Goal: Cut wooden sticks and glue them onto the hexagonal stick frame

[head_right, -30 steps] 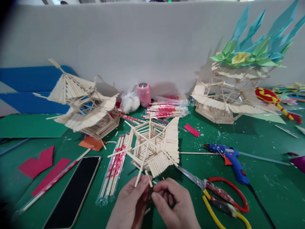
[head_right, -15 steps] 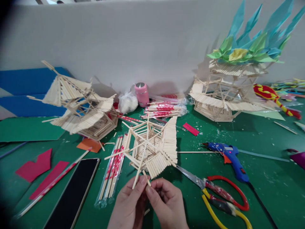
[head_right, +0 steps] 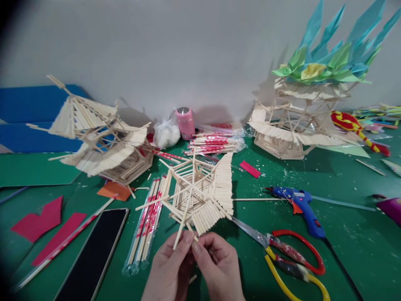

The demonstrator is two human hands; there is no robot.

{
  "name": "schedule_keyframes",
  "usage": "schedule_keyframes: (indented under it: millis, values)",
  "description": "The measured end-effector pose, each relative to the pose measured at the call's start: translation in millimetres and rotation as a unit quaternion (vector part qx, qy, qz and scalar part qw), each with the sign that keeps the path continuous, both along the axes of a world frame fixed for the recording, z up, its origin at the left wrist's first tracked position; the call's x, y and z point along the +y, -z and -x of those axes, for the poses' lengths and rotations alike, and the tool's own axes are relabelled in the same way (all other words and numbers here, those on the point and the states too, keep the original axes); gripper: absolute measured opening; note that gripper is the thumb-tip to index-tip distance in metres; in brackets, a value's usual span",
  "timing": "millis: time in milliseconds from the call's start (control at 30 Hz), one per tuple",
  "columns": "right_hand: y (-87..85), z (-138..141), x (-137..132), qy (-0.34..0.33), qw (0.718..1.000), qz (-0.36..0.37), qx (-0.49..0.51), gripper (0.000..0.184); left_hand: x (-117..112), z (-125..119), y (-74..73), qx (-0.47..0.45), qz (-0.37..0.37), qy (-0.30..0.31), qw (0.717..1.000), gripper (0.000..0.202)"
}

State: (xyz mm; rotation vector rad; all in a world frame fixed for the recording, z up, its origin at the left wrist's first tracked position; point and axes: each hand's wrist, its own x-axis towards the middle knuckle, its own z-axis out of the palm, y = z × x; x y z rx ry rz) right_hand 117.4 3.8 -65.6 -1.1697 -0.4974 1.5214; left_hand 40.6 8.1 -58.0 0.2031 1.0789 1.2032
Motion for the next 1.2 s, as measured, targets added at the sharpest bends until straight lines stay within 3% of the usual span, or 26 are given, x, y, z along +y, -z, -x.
schedule_keyframes:
  millis: [533, 800, 1200]
  values:
    - [20.6, -5, 1, -0.03, 0.996, -0.025, 0.085, 0.019, 7, -6, 2.1, 0.037, -0.005, -0.027, 0.999, 0.014]
    - [16.9, -4, 2, -0.022, 0.996, -0.015, 0.09, 0.019, 8, -6, 1.7, 0.031, -0.009, -0.027, 0.999, 0.013]
    - [6.3, 2, 0, 0.02, 0.996, 0.01, 0.084, 0.021, 10, -9, -10.3, 0.029, -0.031, -0.033, 0.999, 0.008]
